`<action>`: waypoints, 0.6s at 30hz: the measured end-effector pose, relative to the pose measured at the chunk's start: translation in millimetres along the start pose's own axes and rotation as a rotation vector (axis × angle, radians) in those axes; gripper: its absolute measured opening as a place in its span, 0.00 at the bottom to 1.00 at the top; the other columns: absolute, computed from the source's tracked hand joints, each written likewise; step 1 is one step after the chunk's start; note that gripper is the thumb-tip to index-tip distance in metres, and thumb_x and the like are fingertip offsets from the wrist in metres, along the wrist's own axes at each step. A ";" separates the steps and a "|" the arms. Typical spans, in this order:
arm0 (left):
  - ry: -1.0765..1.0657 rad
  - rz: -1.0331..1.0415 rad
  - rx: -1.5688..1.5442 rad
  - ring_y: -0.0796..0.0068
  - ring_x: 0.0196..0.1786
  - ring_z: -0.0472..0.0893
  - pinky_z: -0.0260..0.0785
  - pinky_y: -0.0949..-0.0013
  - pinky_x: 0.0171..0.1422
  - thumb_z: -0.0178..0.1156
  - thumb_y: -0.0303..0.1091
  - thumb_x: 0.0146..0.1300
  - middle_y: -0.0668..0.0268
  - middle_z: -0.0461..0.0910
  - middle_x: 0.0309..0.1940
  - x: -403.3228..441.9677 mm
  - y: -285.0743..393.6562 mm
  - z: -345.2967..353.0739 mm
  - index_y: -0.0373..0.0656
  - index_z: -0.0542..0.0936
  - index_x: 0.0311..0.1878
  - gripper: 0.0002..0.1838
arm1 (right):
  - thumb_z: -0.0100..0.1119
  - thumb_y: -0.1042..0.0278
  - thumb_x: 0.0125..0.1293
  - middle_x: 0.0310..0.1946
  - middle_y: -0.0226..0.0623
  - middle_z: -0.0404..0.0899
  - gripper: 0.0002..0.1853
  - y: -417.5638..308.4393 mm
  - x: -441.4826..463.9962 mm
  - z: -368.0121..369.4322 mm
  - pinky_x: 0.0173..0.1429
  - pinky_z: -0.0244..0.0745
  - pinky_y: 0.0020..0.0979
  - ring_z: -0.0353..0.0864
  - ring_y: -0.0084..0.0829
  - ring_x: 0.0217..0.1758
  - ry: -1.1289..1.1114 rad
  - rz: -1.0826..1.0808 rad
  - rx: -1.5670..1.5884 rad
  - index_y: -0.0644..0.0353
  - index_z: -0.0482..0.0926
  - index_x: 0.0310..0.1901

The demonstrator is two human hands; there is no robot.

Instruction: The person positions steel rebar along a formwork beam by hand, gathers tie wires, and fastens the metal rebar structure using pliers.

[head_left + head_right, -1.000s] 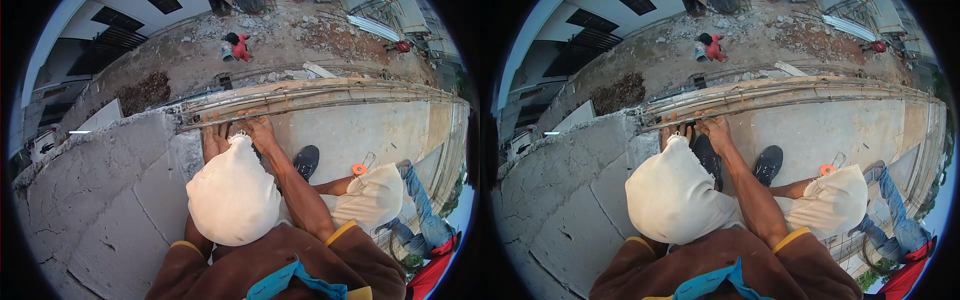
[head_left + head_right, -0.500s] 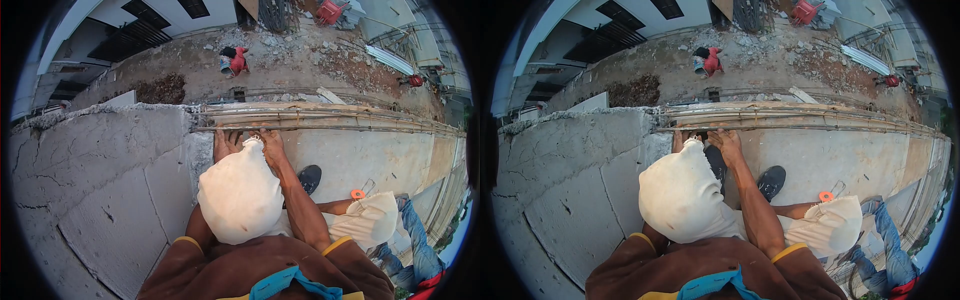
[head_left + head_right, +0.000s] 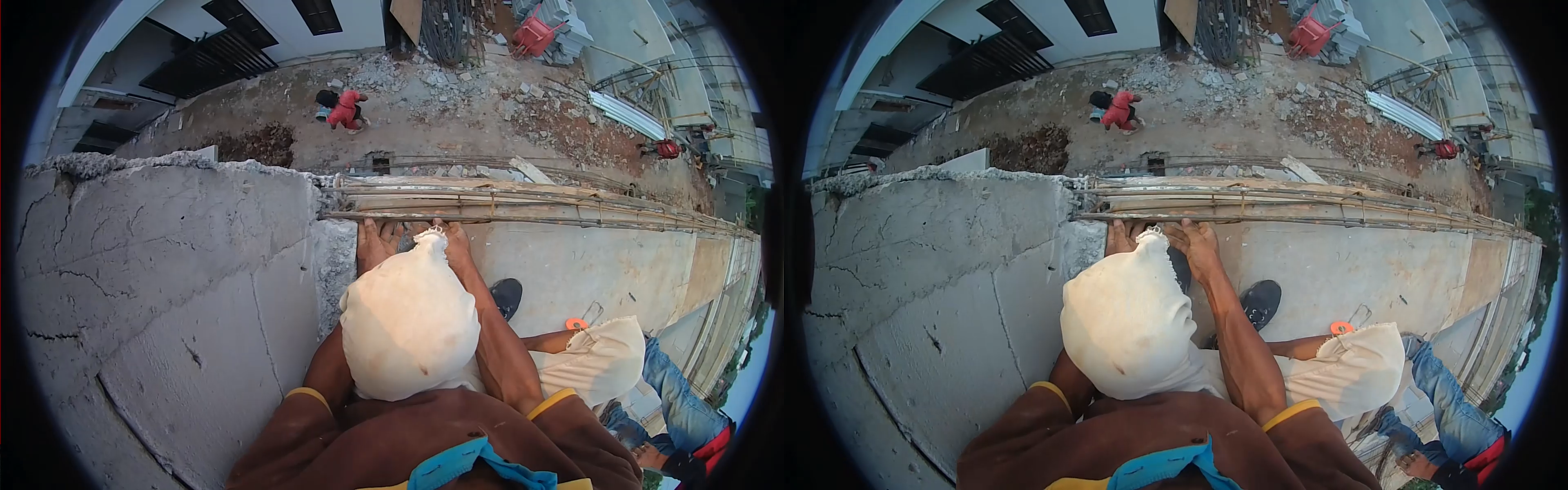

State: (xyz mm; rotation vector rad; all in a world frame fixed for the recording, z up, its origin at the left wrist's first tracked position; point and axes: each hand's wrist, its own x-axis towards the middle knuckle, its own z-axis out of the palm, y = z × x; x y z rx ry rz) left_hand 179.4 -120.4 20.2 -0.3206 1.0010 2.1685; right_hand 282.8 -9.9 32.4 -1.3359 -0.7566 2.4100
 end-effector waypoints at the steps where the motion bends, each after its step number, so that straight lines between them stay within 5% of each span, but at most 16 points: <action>1: -0.003 -0.008 0.000 0.68 0.60 0.73 0.69 0.62 0.58 0.47 0.47 0.74 0.66 0.71 0.59 -0.5 1.4 2.5 0.50 0.62 0.68 0.23 | 0.52 0.64 0.73 0.48 0.40 0.79 0.12 3.7 1.3 -0.5 0.47 0.82 0.33 0.83 0.31 0.40 0.008 -0.009 -0.015 0.61 0.65 0.50; 7: 0.165 -0.101 -0.077 0.67 0.58 0.75 0.70 0.59 0.59 0.45 0.43 0.75 0.64 0.73 0.58 2.4 5.5 13.7 0.49 0.65 0.64 0.19 | 0.55 0.62 0.71 0.28 0.28 0.73 0.17 -8.4 -4.2 5.7 0.37 0.83 0.29 0.71 0.17 0.21 -0.065 -0.062 -0.092 0.64 0.67 0.52; 10: 0.177 -0.116 -0.043 0.66 0.58 0.75 0.71 0.58 0.59 0.45 0.43 0.75 0.64 0.73 0.57 5.6 2.9 9.3 0.49 0.65 0.64 0.18 | 0.55 0.62 0.71 0.29 0.29 0.73 0.17 -3.9 -3.1 6.3 0.37 0.83 0.28 0.68 0.16 0.21 -0.021 -0.109 -0.097 0.65 0.68 0.53; 18: 0.247 -0.123 0.049 0.65 0.57 0.76 0.71 0.54 0.60 0.45 0.41 0.75 0.64 0.74 0.55 6.9 3.8 3.4 0.48 0.67 0.61 0.16 | 0.52 0.58 0.73 0.43 0.40 0.79 0.18 -2.1 -0.4 8.6 0.49 0.81 0.31 0.81 0.26 0.41 0.081 0.003 0.112 0.65 0.69 0.52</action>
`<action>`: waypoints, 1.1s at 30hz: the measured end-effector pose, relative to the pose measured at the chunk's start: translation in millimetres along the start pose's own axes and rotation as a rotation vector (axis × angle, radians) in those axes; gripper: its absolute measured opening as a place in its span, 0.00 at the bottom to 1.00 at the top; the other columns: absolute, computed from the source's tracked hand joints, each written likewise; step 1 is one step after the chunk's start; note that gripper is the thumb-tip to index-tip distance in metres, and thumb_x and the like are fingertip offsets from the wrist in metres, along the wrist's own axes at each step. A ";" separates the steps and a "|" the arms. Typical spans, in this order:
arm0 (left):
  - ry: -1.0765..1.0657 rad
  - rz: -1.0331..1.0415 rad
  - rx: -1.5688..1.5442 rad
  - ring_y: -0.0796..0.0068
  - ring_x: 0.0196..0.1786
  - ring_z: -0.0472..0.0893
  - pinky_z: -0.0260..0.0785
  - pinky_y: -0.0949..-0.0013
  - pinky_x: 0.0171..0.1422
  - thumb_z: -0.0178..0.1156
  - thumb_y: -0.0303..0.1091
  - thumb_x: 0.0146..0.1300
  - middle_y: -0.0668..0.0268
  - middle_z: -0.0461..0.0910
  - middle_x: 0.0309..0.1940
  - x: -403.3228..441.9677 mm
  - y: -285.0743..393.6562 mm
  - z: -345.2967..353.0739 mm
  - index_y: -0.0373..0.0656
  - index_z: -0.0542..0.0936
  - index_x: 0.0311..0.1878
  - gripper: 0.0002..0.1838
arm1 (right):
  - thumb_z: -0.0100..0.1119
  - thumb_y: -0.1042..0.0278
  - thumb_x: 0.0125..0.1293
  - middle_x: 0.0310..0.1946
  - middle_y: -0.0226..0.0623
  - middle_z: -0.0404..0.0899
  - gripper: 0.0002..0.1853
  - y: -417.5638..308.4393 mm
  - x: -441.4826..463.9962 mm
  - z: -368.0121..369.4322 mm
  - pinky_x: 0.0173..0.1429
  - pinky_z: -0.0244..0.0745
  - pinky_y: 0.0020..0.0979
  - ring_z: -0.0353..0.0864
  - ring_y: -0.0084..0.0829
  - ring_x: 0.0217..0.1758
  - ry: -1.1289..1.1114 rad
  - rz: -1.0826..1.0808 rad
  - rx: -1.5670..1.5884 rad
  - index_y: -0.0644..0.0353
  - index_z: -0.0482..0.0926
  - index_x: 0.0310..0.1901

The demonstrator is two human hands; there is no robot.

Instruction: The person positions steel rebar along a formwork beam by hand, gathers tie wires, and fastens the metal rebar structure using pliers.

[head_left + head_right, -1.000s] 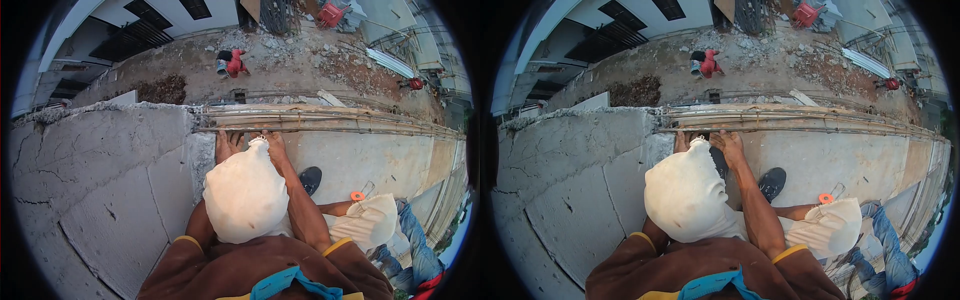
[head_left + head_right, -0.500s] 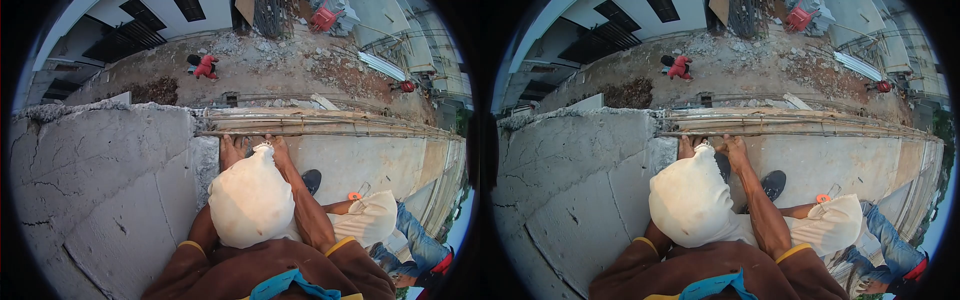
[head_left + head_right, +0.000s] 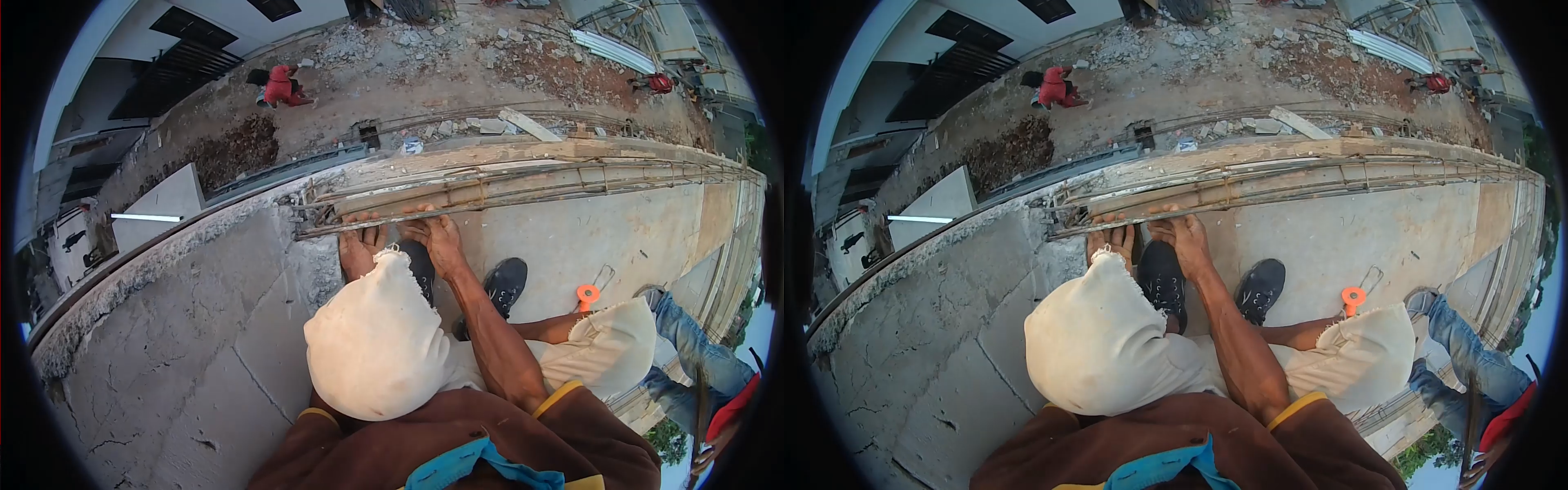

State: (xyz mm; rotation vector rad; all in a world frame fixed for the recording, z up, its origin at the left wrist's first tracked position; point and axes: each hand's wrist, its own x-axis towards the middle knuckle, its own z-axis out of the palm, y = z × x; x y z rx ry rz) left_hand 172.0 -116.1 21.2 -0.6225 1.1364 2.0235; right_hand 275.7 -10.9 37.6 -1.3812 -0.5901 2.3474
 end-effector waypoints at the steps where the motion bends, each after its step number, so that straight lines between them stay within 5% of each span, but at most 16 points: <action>1: 0.018 -0.004 0.010 0.65 0.57 0.76 0.71 0.54 0.61 0.45 0.41 0.75 0.63 0.74 0.55 0.2 0.2 -1.2 0.48 0.67 0.61 0.16 | 0.52 0.56 0.73 0.44 0.41 0.79 0.18 2.7 0.9 -0.2 0.51 0.81 0.30 0.81 0.28 0.44 -0.005 -0.048 0.039 0.65 0.69 0.52; 20: -0.060 -0.023 -0.020 0.65 0.62 0.74 0.71 0.56 0.64 0.51 0.36 0.72 0.67 0.76 0.55 -2.5 10.6 -4.2 0.49 0.72 0.56 0.12 | 0.50 0.55 0.73 0.45 0.40 0.81 0.17 7.1 4.9 0.6 0.50 0.80 0.32 0.82 0.29 0.41 -0.002 -0.005 -0.005 0.63 0.74 0.48; 27: -0.319 -0.075 -0.127 0.64 0.66 0.71 0.70 0.54 0.67 0.52 0.29 0.71 0.66 0.74 0.57 -1.5 12.4 -7.2 0.52 0.65 0.64 0.20 | 0.52 0.55 0.73 0.48 0.43 0.79 0.18 -1.0 5.7 0.8 0.58 0.77 0.35 0.81 0.34 0.49 -0.049 -0.050 0.036 0.64 0.72 0.49; 33: -0.226 -0.109 0.055 0.61 0.66 0.71 0.69 0.51 0.68 0.50 0.30 0.72 0.60 0.65 0.66 1.6 16.0 8.1 0.58 0.55 0.72 0.28 | 0.53 0.56 0.72 0.46 0.43 0.80 0.17 1.5 8.3 19.5 0.54 0.80 0.35 0.82 0.33 0.47 0.077 -0.081 0.007 0.64 0.73 0.48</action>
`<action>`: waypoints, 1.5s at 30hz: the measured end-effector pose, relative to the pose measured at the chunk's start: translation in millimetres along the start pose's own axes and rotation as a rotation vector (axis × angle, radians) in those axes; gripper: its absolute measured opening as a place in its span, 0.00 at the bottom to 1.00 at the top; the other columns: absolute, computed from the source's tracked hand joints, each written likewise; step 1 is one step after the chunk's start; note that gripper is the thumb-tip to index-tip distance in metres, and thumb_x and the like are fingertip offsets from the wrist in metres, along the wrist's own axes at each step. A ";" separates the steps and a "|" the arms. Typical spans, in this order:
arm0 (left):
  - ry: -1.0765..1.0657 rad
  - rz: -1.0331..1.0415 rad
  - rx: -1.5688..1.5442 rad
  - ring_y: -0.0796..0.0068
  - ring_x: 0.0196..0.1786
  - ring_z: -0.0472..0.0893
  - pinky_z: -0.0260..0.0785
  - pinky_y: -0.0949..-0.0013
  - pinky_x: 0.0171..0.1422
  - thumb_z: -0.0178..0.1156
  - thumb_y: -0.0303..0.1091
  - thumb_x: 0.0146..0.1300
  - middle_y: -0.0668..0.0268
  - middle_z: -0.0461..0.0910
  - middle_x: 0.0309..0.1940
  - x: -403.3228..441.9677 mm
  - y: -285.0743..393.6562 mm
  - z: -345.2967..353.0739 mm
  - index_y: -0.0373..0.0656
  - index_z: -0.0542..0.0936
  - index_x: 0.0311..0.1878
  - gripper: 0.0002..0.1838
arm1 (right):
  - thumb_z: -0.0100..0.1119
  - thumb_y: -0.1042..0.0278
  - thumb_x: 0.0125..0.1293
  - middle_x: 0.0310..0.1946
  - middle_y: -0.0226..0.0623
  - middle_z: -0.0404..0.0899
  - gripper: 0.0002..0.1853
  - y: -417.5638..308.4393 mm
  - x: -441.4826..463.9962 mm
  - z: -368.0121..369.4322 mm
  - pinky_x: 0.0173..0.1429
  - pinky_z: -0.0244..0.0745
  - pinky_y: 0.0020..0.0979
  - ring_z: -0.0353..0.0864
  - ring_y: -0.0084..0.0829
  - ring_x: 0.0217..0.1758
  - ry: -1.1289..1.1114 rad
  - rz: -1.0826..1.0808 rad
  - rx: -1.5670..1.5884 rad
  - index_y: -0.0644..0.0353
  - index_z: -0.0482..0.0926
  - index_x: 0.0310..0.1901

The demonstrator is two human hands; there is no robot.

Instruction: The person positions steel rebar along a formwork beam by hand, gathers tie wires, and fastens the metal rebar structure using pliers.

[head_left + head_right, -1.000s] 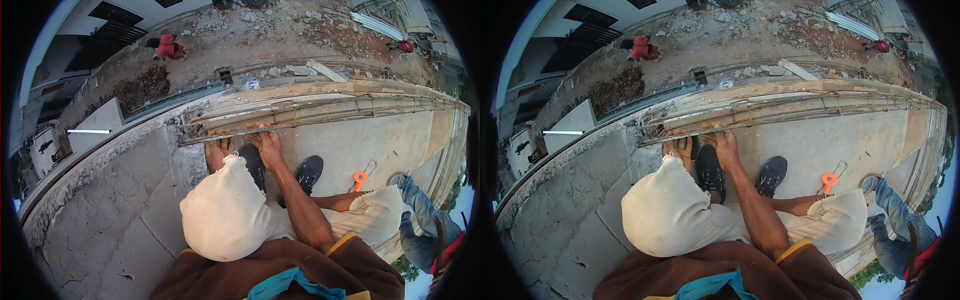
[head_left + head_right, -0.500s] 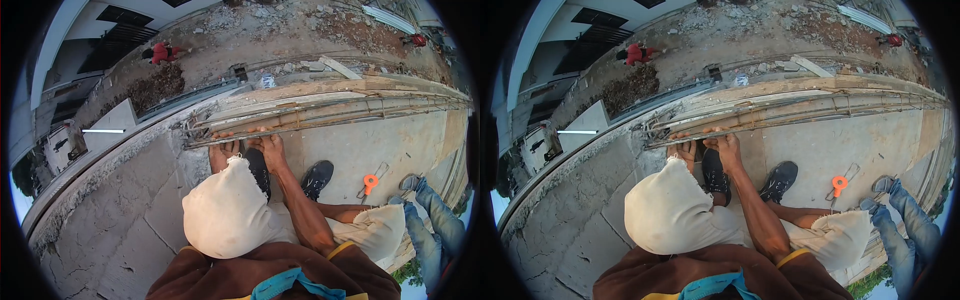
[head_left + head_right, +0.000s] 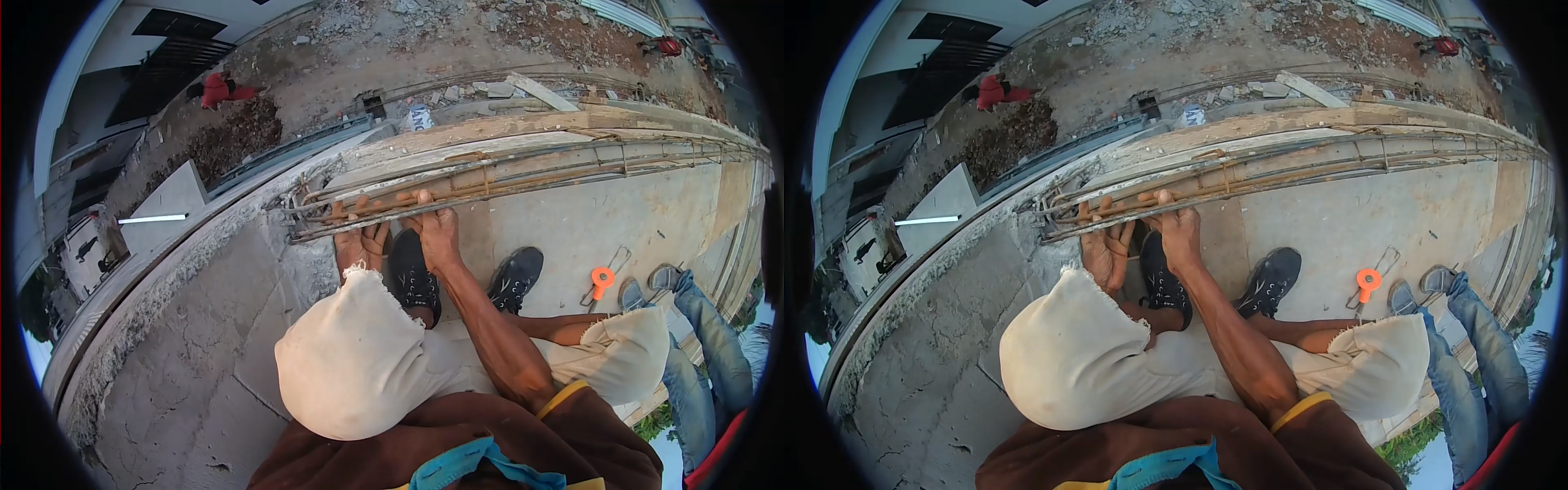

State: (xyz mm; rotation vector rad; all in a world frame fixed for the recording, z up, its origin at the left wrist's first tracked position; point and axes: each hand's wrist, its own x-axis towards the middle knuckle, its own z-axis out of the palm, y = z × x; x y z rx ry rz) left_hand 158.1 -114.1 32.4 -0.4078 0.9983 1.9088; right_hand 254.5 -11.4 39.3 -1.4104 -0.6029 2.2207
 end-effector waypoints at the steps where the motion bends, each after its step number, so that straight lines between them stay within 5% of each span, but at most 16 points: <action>1: -0.016 -0.016 0.077 0.60 0.66 0.70 0.68 0.50 0.69 0.49 0.30 0.72 0.59 0.64 0.68 -0.7 2.6 4.6 0.59 0.53 0.72 0.29 | 0.53 0.56 0.72 0.45 0.43 0.80 0.17 1.7 0.0 3.1 0.53 0.81 0.34 0.82 0.33 0.46 0.030 -0.011 0.015 0.64 0.73 0.47; 6: -0.120 -0.087 0.022 0.59 0.72 0.63 0.63 0.49 0.72 0.49 0.21 0.69 0.57 0.56 0.73 -3.1 4.5 4.2 0.60 0.49 0.75 0.36 | 0.54 0.55 0.71 0.43 0.43 0.81 0.17 2.7 5.4 -6.4 0.52 0.81 0.33 0.83 0.32 0.45 0.013 -0.008 0.085 0.65 0.75 0.45; 15: -0.057 -0.212 0.133 0.63 0.67 0.69 0.70 0.58 0.68 0.53 0.21 0.64 0.59 0.58 0.73 11.3 10.9 13.2 0.56 0.54 0.74 0.37 | 0.56 0.56 0.71 0.45 0.42 0.82 0.16 7.7 9.1 -8.7 0.53 0.80 0.34 0.83 0.32 0.46 -0.045 -0.014 0.100 0.62 0.75 0.47; 19: -0.099 -0.232 0.196 0.61 0.71 0.64 0.69 0.55 0.68 0.54 0.23 0.64 0.62 0.61 0.71 -3.8 17.7 17.0 0.54 0.59 0.71 0.33 | 0.55 0.56 0.71 0.42 0.43 0.82 0.18 3.4 5.1 -13.6 0.52 0.82 0.33 0.83 0.31 0.44 -0.043 -0.014 0.156 0.67 0.76 0.46; 21: -0.097 -0.248 -0.012 0.59 0.72 0.62 0.68 0.52 0.68 0.54 0.25 0.65 0.62 0.60 0.72 -10.5 16.3 -0.9 0.53 0.61 0.70 0.30 | 0.55 0.56 0.71 0.44 0.44 0.82 0.18 4.3 -1.5 -18.0 0.52 0.82 0.34 0.83 0.31 0.44 -0.081 -0.014 0.106 0.67 0.74 0.47; 25: -0.034 -0.160 -0.056 0.58 0.72 0.63 0.67 0.50 0.68 0.50 0.38 0.73 0.64 0.66 0.68 -11.8 -3.6 -8.9 0.51 0.65 0.65 0.20 | 0.55 0.56 0.71 0.44 0.45 0.82 0.18 2.3 -4.4 -16.6 0.50 0.82 0.33 0.84 0.31 0.42 -0.076 -0.040 0.073 0.67 0.73 0.47; 36: 0.002 -0.003 0.084 0.56 0.62 0.74 0.70 0.49 0.66 0.50 0.34 0.73 0.59 0.72 0.61 1.8 -14.8 -41.3 0.47 0.67 0.61 0.16 | 0.53 0.58 0.72 0.40 0.39 0.83 0.18 -1.6 -8.8 -2.3 0.35 0.80 0.26 0.77 0.22 0.21 -0.005 -0.017 -0.115 0.69 0.73 0.47; 45: 0.071 0.016 0.084 0.62 0.58 0.77 0.74 0.53 0.62 0.51 0.32 0.72 0.61 0.76 0.56 -5.9 -1.5 -17.4 0.48 0.68 0.59 0.14 | 0.47 0.60 0.75 0.43 0.39 0.82 0.14 5.5 -7.1 -2.5 0.40 0.81 0.28 0.68 0.17 0.20 -0.049 -0.067 -0.114 0.64 0.73 0.46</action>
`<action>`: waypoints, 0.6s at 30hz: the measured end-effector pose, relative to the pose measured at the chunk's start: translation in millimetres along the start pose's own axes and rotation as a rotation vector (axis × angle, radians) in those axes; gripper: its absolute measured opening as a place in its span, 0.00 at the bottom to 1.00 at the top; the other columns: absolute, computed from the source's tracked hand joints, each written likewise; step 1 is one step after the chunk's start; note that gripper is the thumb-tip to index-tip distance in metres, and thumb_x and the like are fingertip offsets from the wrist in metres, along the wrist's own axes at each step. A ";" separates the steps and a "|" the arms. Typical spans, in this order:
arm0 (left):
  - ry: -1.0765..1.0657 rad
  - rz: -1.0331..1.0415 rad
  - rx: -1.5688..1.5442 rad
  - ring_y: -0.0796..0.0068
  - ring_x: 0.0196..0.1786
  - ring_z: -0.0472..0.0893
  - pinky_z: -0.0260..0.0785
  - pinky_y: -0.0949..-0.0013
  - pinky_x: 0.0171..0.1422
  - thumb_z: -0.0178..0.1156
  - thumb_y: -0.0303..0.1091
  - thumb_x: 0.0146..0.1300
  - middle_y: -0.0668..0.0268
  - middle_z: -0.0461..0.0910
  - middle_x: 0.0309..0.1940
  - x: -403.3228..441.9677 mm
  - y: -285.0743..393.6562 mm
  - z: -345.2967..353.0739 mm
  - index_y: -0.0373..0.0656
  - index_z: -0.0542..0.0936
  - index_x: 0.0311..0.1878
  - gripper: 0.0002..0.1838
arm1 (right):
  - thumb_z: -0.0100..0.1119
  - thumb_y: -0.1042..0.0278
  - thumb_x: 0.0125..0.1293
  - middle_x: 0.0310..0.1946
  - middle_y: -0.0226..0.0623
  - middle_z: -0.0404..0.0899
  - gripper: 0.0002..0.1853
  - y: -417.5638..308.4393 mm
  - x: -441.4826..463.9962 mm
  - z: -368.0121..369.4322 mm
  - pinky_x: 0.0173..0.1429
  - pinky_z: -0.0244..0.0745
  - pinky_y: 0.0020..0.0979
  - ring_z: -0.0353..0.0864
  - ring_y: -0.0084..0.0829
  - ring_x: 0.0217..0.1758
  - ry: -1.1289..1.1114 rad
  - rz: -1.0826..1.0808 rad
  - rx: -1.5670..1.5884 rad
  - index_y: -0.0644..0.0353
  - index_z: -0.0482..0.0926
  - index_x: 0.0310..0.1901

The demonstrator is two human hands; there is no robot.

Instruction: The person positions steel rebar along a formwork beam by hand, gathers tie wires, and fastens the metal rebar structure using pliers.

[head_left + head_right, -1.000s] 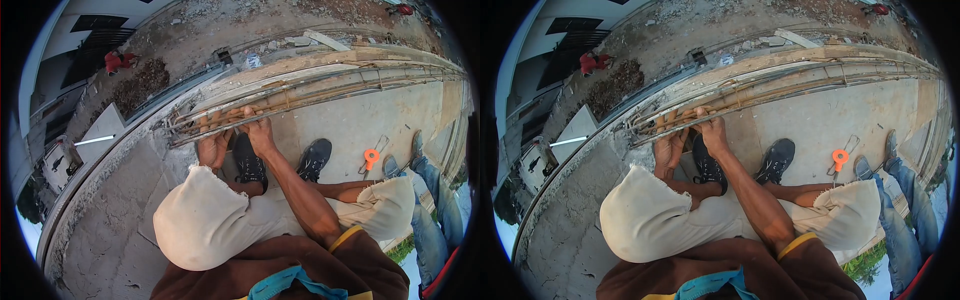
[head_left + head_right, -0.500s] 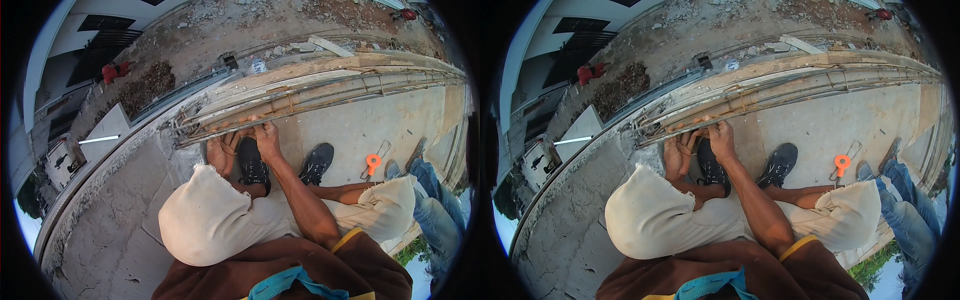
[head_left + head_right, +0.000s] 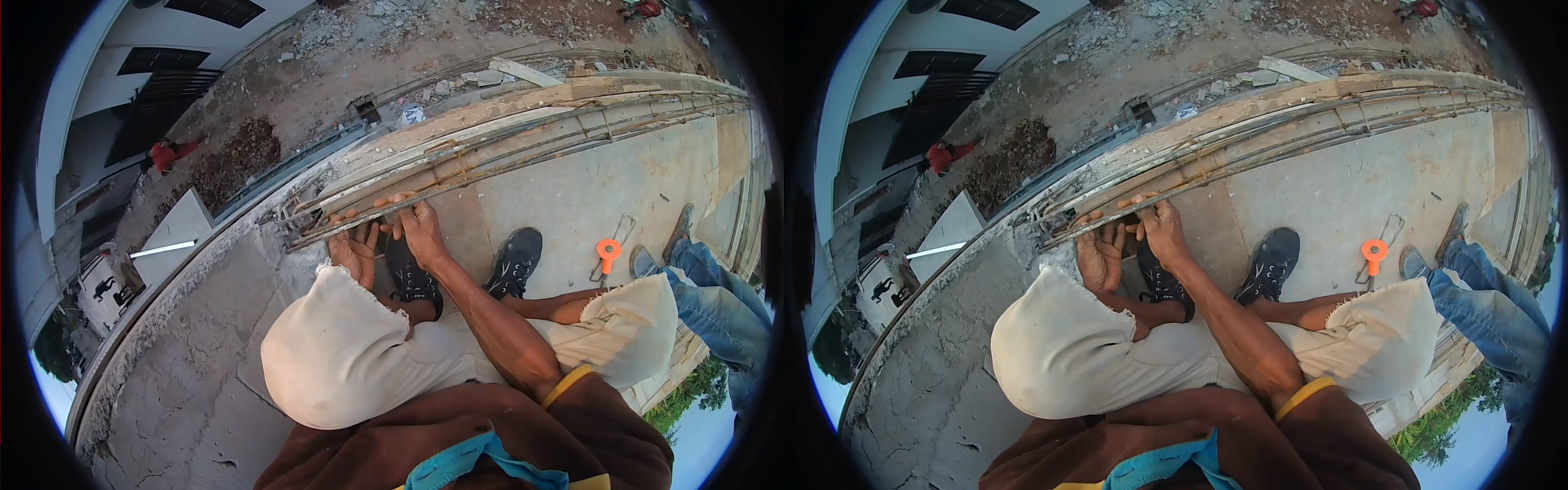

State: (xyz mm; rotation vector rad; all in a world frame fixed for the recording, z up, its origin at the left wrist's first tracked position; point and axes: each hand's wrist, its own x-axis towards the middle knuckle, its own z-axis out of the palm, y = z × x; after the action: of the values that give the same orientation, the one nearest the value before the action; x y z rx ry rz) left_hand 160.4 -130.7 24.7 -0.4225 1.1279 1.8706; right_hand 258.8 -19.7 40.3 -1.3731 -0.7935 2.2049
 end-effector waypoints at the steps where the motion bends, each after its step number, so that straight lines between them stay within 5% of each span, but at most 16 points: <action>1: -0.011 0.008 -0.001 0.63 0.58 0.77 0.74 0.54 0.62 0.51 0.32 0.72 0.62 0.76 0.56 -0.7 0.1 -0.8 0.48 0.68 0.59 0.14 | 0.47 0.59 0.75 0.44 0.39 0.82 0.14 -1.2 -0.9 -0.6 0.41 0.81 0.27 0.68 0.17 0.22 -0.010 0.015 0.003 0.64 0.73 0.46; 4: -0.021 0.015 -0.001 0.64 0.57 0.78 0.75 0.54 0.61 0.51 0.32 0.72 0.62 0.76 0.56 3.1 -1.1 -4.8 0.49 0.68 0.59 0.14 | 0.48 0.58 0.75 0.44 0.39 0.82 0.14 -1.5 3.5 -0.9 0.42 0.81 0.26 0.69 0.16 0.24 -0.047 0.066 -0.036 0.62 0.75 0.46; 6: -0.046 0.004 -0.059 0.68 0.56 0.78 0.75 0.56 0.60 0.51 0.33 0.72 0.65 0.76 0.55 -0.1 -4.7 -7.3 0.50 0.69 0.59 0.14 | 0.50 0.55 0.74 0.34 0.32 0.81 0.19 1.6 0.5 -2.6 0.38 0.79 0.23 0.68 0.15 0.22 -0.040 -0.023 -0.024 0.65 0.79 0.45; 9: -0.032 0.000 -0.028 0.68 0.55 0.78 0.75 0.57 0.60 0.51 0.34 0.72 0.66 0.76 0.55 -3.5 -0.2 -3.0 0.51 0.69 0.59 0.13 | 0.50 0.55 0.74 0.33 0.29 0.80 0.19 -3.2 0.2 -2.1 0.36 0.78 0.23 0.67 0.15 0.22 -0.023 0.003 0.007 0.64 0.80 0.46; 13: 0.027 -0.014 -0.047 0.67 0.55 0.79 0.75 0.55 0.60 0.52 0.33 0.72 0.65 0.77 0.56 -3.2 -4.9 -6.2 0.50 0.70 0.59 0.14 | 0.49 0.55 0.74 0.35 0.30 0.81 0.19 3.7 -1.7 -13.8 0.34 0.78 0.23 0.67 0.14 0.21 -0.099 0.089 -0.003 0.64 0.80 0.47; 15: 0.096 -0.005 -0.013 0.65 0.55 0.79 0.75 0.53 0.61 0.53 0.31 0.71 0.63 0.77 0.55 1.9 -3.9 0.4 0.50 0.70 0.59 0.15 | 0.49 0.56 0.74 0.44 0.35 0.83 0.16 -1.1 10.5 -11.5 0.37 0.81 0.27 0.65 0.14 0.21 -0.093 0.123 -0.143 0.62 0.77 0.45; 18: 0.036 0.049 -0.018 0.64 0.55 0.80 0.74 0.51 0.62 0.53 0.31 0.71 0.62 0.77 0.56 3.1 -4.7 -1.6 0.49 0.70 0.59 0.15 | 0.49 0.55 0.74 0.41 0.34 0.83 0.17 -8.4 5.6 -4.6 0.37 0.81 0.26 0.63 0.14 0.20 -0.072 0.138 -0.076 0.63 0.77 0.46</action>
State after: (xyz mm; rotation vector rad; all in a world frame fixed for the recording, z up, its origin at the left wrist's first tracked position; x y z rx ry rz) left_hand 162.3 -129.6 19.3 -0.4445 1.1556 1.9244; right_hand 261.1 -8.8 40.5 -1.4309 -0.8387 2.3634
